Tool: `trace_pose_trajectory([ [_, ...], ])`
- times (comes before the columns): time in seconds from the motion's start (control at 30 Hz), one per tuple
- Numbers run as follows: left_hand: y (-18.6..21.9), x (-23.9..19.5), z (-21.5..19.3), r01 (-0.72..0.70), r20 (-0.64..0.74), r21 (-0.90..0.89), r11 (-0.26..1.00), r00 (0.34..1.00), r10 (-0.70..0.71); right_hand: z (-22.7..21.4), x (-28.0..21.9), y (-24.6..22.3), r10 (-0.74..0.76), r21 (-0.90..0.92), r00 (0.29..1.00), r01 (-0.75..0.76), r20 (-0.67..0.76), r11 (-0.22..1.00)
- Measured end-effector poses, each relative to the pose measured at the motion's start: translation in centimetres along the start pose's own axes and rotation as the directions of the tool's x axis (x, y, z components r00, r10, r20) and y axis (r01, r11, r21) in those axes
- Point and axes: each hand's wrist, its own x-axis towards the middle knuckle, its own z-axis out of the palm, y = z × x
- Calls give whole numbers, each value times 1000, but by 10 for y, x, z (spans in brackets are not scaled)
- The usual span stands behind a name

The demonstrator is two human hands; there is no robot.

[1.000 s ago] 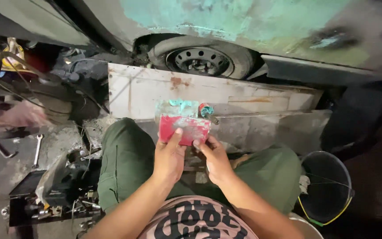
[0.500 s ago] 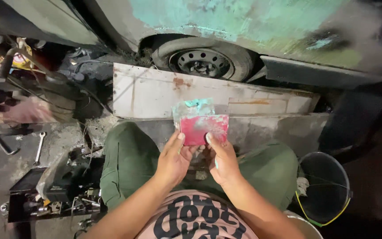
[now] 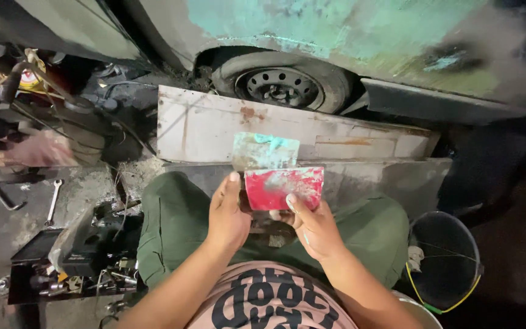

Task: The person scoops a light blue body filler from a container onto a metal mixing board and spreads it with a red plastic spreader. They then apply the filler to the car's front fender area above the wheel arch, smoothing it with the spreader and repeatedly adding more filler from the board.

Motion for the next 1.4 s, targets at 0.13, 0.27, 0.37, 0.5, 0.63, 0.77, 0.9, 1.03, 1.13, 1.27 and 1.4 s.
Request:
trace_pose_trajectory([
  [0.13, -53, 35, -61, -81, -146, 228, 970, 982, 117, -22, 3, 13, -33, -81, 998, 29, -49, 996],
  [0.27, -43, 23, -41, -63, -82, 216, 974, 993, 82, -14, 0, 12, -75, -29, 992, 72, -106, 997],
  [0.37, -71, 38, -72, -18, 7, 215, 976, 1000, 17, -58, 16, 45, -82, -60, 984, 73, -156, 996],
  [0.5, -61, 31, -74, -111, 78, 285, 952, 993, 93, -69, 29, 43, -49, -29, 969, 43, -241, 999],
  [0.63, -37, 28, -79, -78, 230, 511, 856, 972, -48, -143, 47, 67, 4, 25, 970, 2, -242, 1000],
  [0.77, -44, 22, -100, -201, 304, 656, 728, 953, -11, -120, 51, 43, -19, 70, 991, 29, -132, 997],
  [0.9, -32, 26, -90, -369, 423, 627, 687, 901, 97, -94, 37, 21, -8, 74, 994, 17, -113, 997],
  [1.03, -16, 15, -69, -385, 432, 643, 662, 896, 102, -89, 36, 22, -41, 91, 990, 54, -133, 994],
  [1.13, -19, 12, -71, -367, 420, 643, 672, 903, 91, -79, 27, 17, -103, 9, 974, 107, -200, 994],
  [1.27, -13, 10, -68, -536, 573, 646, 544, 811, 118, -32, 13, -9, -243, -228, 956, 203, -166, 952],
  [1.4, -6, 2, -68, -644, 673, 671, 367, 737, 61, -38, 11, 0, -242, -201, 956, 208, -165, 957],
])
